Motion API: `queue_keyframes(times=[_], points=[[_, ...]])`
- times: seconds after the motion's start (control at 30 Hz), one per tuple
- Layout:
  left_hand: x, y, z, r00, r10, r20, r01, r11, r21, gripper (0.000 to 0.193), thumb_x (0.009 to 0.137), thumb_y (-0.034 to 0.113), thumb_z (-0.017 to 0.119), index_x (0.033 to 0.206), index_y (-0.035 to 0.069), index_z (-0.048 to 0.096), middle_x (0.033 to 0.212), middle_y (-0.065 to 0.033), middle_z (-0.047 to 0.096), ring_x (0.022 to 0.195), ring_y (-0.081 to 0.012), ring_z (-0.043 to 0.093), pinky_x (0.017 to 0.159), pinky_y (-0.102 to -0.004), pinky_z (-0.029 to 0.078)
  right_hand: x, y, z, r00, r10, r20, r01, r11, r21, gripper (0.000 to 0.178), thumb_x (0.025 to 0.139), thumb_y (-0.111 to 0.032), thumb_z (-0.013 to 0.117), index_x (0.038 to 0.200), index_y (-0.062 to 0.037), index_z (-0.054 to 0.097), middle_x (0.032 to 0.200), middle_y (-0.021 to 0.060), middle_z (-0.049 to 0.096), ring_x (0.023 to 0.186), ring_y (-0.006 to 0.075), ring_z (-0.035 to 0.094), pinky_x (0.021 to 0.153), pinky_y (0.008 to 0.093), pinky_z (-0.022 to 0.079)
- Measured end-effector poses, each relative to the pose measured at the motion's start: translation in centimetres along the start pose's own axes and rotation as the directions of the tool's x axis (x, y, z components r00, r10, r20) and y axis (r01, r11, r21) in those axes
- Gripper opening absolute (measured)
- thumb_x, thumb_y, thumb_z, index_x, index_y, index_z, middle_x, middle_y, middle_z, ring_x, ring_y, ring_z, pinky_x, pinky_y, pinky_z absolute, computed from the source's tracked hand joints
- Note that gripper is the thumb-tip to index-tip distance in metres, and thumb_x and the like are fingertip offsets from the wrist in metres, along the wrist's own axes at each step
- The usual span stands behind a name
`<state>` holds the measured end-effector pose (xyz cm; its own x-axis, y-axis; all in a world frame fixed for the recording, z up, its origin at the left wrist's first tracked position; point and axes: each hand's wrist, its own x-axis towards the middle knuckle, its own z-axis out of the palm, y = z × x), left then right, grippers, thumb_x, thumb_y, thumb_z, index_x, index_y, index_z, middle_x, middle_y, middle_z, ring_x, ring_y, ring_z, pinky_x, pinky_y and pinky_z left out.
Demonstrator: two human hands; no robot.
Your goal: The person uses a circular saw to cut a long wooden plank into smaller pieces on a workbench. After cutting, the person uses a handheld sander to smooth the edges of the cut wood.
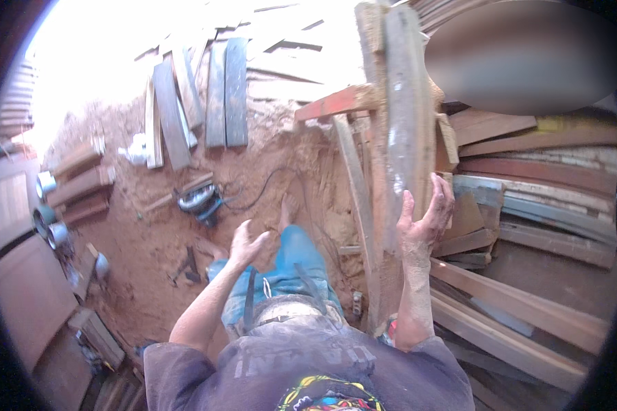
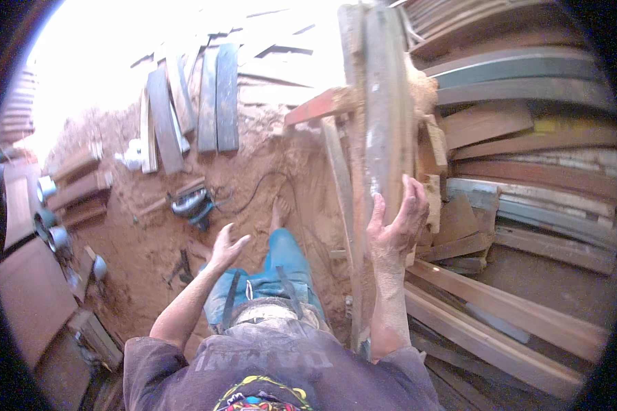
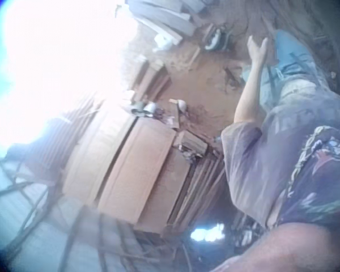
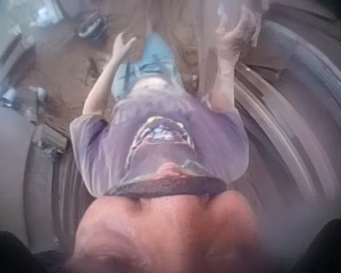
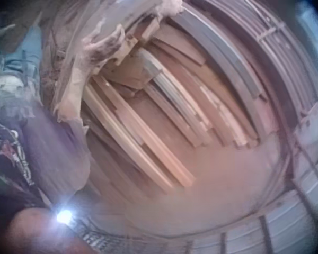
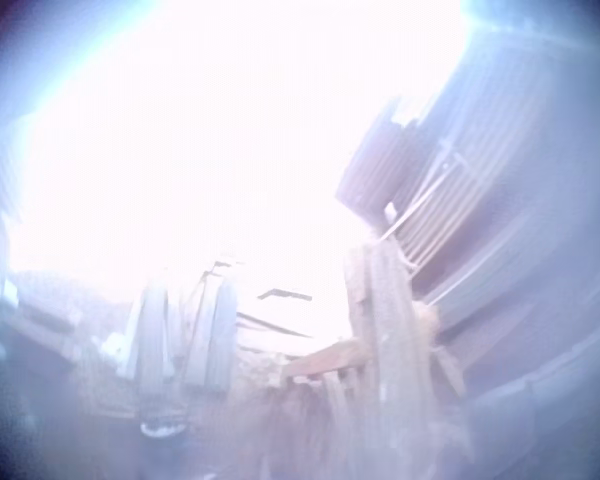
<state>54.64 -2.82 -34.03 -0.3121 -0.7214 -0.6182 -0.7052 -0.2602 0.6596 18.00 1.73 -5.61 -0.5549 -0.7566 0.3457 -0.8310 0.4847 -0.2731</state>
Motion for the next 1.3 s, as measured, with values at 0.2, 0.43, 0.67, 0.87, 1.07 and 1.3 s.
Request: queue_keyframes(times=[0.2,0.43,0.67,0.87,1.07,1.3], points=[[1.1,26.9,5.1,0.869,0.266,0.417,-0.116,0.929,-0.351,0.106,0.091,0.057,0.083,0.162,-0.005,0.035,0.152,-0.0347,0.052,0.141,-0.0377,0.057,0.115,-0.0474,0.050,-3.5,11.8,4.3,0.775,0.436,0.457,-0.599,0.739,0.310,0.063,0.109,-0.053,0.057,0.135,0.0039,0.067,0.129,0.0347,0.069,0.126,0.0489,0.065,0.107,0.0551,0.050],[-1.8,33.2,12.6,0.852,0.476,0.219,-0.457,0.879,-0.136,0.116,0.089,0.056,0.085,0.163,-0.009,0.024,0.163,-0.0386,0.030,0.155,-0.0483,0.033,0.125,-0.0521,0.037,-2.2,9.7,1.3,0.863,0.357,0.359,-0.424,0.897,0.127,0.046,0.108,-0.045,0.059,0.101,-0.0009,0.070,0.083,0.0321,0.071,0.088,0.0533,0.071,0.077,0.0613,0.054],[-3.8,31.9,11.5,0.809,0.480,0.340,-0.361,0.861,-0.358,0.105,0.085,0.030,0.086,0.163,-0.006,0.027,0.147,-0.0312,0.056,0.139,-0.0398,0.057,0.120,-0.0457,0.046,-9.1,14.8,0.9,0.812,0.492,0.315,-0.563,0.802,0.200,0.051,0.110,-0.048,0.053,0.110,-0.0013,0.073,0.096,0.0330,0.072,0.099,0.0528,0.070,0.084,0.0603,0.054],[-1.4,29.4,8.0,0.842,0.272,0.467,0.017,0.850,-0.526,0.065,0.088,0.009,0.075,0.144,0.000,0.042,0.126,-0.0214,0.066,0.115,-0.0310,0.072,0.101,-0.0430,0.061,-15.8,17.0,-1.7,0.635,0.694,0.339,-0.772,0.576,0.269,0.064,0.111,-0.054,0.052,0.095,0.0052,0.073,0.090,0.0239,0.074,0.087,0.0402,0.071,0.080,0.0486,0.052],[3.0,25.0,6.0,0.791,0.438,0.427,-0.097,0.779,-0.619,0.051,0.099,0.010,0.075,0.135,-0.001,0.041,0.122,-0.0182,0.067,0.102,-0.0253,0.074,0.085,-0.0402,0.066,-19.1,11.3,-4.1,0.436,0.757,0.486,-0.893,0.297,0.338,0.057,0.107,-0.050,0.063,0.083,0.0013,0.068,0.069,0.0006,0.055,0.068,0.0150,0.050,0.065,0.0396,0.042],[-2.1,26.1,4.1,0.665,0.420,0.618,0.048,0.801,-0.596,0.054,0.100,0.015,0.077,0.140,-0.003,0.046,0.123,-0.0153,0.068,0.108,-0.0249,0.072,0.094,-0.0418,0.064,-20.9,3.5,-9.0,0.405,0.811,0.423,-0.893,0.251,0.375,0.044,0.100,-0.041,0.076,0.098,0.0029,0.078,0.085,0.0040,0.076,0.079,0.0114,0.067,0.070,0.0313,0.051]])
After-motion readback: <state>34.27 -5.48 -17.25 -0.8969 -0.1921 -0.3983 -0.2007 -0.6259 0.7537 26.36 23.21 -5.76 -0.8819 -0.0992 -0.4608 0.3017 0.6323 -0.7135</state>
